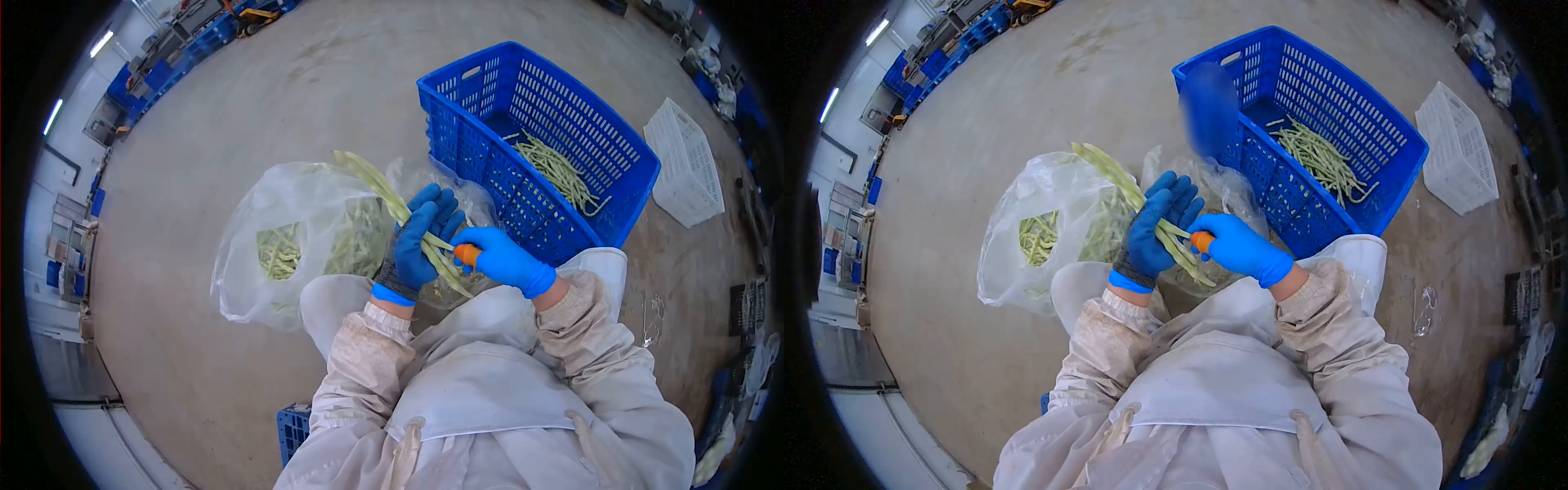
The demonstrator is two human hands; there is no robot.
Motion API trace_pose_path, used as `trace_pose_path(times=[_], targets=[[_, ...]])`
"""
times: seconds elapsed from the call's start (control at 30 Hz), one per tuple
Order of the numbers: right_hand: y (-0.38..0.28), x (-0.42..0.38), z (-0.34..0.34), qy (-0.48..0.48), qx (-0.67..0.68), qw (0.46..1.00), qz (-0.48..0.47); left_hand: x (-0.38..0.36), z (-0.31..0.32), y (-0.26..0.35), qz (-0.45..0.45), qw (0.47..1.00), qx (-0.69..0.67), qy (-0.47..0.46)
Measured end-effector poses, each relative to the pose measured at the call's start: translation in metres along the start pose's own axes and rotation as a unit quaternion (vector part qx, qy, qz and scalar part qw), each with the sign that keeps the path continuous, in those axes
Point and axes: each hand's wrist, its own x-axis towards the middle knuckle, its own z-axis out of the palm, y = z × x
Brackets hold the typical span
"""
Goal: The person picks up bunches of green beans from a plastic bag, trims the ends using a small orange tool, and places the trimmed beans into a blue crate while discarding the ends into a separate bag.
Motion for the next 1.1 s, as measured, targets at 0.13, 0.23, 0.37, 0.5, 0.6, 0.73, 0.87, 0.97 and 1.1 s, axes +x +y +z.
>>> trace_pose_path(times=[0.13,0.23,0.37,0.5,0.6,0.73,0.87,0.97,1.1], targets=[[-0.001,-0.005,0.01,0.063,-0.16,0.982,-0.073,-0.002,-0.001,0.0,-0.015,1.0,-0.018,0.006],[0.0,-0.01,0.014,0.074,-0.282,0.937,-0.19,-0.005,-0.002,0.005,-0.074,0.997,-0.017,0.012],[-0.003,-0.007,0.005,-0.081,-0.489,0.832,-0.25,-0.014,-0.014,0.004,-0.196,0.975,0.091,-0.058],[0.004,0.001,-0.011,-0.053,-0.434,0.871,-0.224,-0.01,-0.011,0.015,-0.175,0.964,0.173,-0.101],[0.011,0.001,-0.002,0.03,-0.259,0.944,-0.201,-0.007,0.004,0.025,-0.217,0.976,0.002,-0.017],[0.005,-0.008,0.006,0.07,-0.037,0.987,-0.136,-0.008,0.005,0.015,-0.093,0.984,0.15,0.006],[0.007,-0.008,0.004,0.045,-0.016,0.989,-0.137,-0.012,0.003,0.01,-0.104,0.912,0.387,0.086],[0.012,-0.01,0.002,0.1,-0.225,0.956,-0.156,-0.018,0.013,0.001,-0.143,0.909,0.377,0.1],[0.019,0.004,-0.007,0.228,-0.387,0.875,-0.181,-0.021,0.017,-0.002,-0.198,0.915,0.35,0.03]])
